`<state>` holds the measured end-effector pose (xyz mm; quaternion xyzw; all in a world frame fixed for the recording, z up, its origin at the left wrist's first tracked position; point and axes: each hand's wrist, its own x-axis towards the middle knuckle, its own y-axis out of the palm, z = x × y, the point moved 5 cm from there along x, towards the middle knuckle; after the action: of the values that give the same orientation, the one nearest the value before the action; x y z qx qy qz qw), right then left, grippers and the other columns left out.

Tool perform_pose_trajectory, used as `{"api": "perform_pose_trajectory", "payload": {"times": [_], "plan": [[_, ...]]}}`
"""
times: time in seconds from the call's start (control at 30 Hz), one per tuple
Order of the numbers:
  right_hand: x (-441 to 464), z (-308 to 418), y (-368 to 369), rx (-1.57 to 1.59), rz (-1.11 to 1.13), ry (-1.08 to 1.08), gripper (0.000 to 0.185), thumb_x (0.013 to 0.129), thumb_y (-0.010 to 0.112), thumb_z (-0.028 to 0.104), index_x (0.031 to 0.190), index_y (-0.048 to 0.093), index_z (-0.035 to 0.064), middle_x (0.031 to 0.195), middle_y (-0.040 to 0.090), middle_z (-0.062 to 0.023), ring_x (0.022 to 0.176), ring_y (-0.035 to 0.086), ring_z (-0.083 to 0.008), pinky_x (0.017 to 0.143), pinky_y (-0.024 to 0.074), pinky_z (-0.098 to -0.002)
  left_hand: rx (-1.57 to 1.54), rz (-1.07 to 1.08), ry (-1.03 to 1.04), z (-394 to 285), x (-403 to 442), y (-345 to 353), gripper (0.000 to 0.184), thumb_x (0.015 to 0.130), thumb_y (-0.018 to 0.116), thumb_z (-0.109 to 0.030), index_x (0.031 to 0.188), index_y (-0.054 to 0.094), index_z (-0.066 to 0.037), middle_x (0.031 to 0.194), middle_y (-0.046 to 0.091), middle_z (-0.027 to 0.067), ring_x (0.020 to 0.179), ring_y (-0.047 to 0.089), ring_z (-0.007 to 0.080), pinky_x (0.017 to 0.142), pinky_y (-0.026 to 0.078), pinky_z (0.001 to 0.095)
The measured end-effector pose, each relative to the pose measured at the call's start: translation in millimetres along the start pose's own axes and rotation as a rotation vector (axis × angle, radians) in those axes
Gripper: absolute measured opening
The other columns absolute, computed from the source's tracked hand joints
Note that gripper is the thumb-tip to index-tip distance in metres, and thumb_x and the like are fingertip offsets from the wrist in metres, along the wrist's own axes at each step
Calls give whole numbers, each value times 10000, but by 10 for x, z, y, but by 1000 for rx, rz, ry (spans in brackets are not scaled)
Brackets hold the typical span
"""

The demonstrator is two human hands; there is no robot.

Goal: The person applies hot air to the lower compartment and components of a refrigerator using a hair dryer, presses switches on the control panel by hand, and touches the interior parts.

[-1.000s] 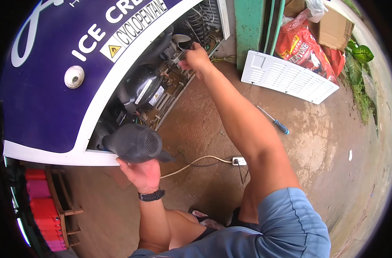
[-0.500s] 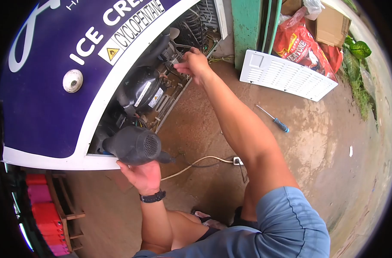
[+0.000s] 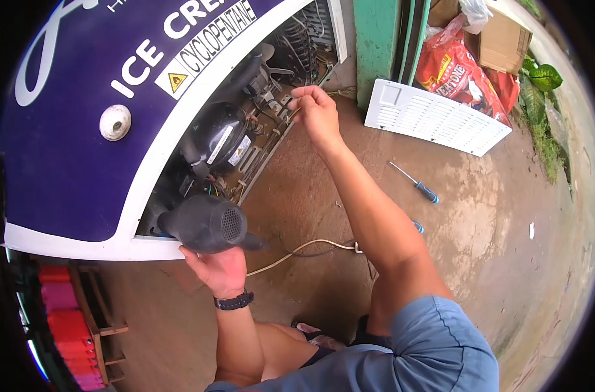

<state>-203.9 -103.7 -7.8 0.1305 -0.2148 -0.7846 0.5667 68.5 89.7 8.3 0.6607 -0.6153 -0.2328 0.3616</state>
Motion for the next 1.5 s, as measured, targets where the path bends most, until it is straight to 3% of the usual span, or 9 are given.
{"api": "perform_pose_trajectory", "payload": {"times": [0.23, 0.3, 0.4, 0.57, 0.7, 0.77, 1.37, 1.47, 1.5], "plan": [[-1098, -246, 207, -157, 586, 256, 273, 982, 596, 159, 1224, 622, 35, 1034, 682, -62, 916, 633, -144, 825, 523, -295, 58, 8, -13, 46, 25, 1, 750, 960, 560, -616, 1513, 397, -137, 1523, 437, 70, 1396, 420, 267, 1185, 306, 485], [-1352, -110, 453, -288, 1040, 169, 406, 959, 685, 253, 1281, 590, 25, 1102, 678, -108, 1054, 636, -216, 909, 527, -343, 89, 6, 1, 50, 30, 72, 758, 962, 550, -624, 1517, 387, -133, 1524, 433, 80, 1397, 419, 270, 1184, 311, 487], [-1599, -61, 568, -266, 1131, 183, 567, 912, 752, 350, 1328, 553, 19, 1177, 656, -160, 1129, 626, -274, 993, 505, -390, 151, 7, 14, 40, 22, 67, 768, 967, 530, -633, 1522, 373, -126, 1522, 429, 93, 1397, 420, 274, 1176, 325, 484], [-1813, 15, 722, -499, 1034, -149, 748, 845, 801, 377, 1420, 472, 30, 1427, 428, -226, 1353, 432, -397, 1121, 402, -438, 153, 7, -30, 12, -6, 50, 745, 983, 494, -634, 1513, 385, -121, 1513, 437, 90, 1390, 426, 273, 1152, 352, 475], [-1925, -46, 781, -495, 921, -176, 675, 838, 795, 316, 1385, 509, 44, 1386, 447, -233, 1306, 443, -413, 1110, 384, -461, 157, -19, 17, 17, -19, 41, 701, 997, 482, -614, 1498, 410, -129, 1497, 456, 80, 1380, 434, 266, 1145, 357, 471], [-1925, -91, 771, -676, 815, -411, 559, 845, 762, 251, 1325, 558, 52, 1353, 470, -218, 1205, 491, -412, 1042, 405, -480, 158, -25, 28, 26, -10, 45, 690, 1001, 483, -607, 1493, 416, -128, 1491, 463, 78, 1378, 436, 265, 1147, 356, 467], [-1992, -144, 863, -346, 879, -340, 338, 966, 653, 256, 1231, 591, 55, 1171, 648, -207, 1065, 607, -453, 894, 507, -496, 273, -283, 124, -41, -68, -263, 551, 1075, 381, -488, 1422, 487, -74, 1420, 540, 89, 1313, 506, 234, 1099, 392, 448], [-1973, -119, 870, -325, 896, -313, 322, 976, 651, 257, 1225, 605, 58, 1179, 650, -209, 1067, 610, -450, 894, 509, -487, 527, -421, 230, -219, -147, -401, 509, 1076, 387, -464, 1302, 546, -36, 1239, 606, 118, 1144, 585, 212, 980, 458, 392], [-1965, -103, 873, -320, 899, -310, 322, 976, 651, 257, 1225, 605, 58, 1179, 650, -209, 1067, 610, -450, 894, 509, -487, 649, -257, 303, -340, -184, -546, 470, 1074, 403, -435, 1239, 555, -22, 1136, 602, 106, 1046, 585, 207, 917, 462, 366]]}}
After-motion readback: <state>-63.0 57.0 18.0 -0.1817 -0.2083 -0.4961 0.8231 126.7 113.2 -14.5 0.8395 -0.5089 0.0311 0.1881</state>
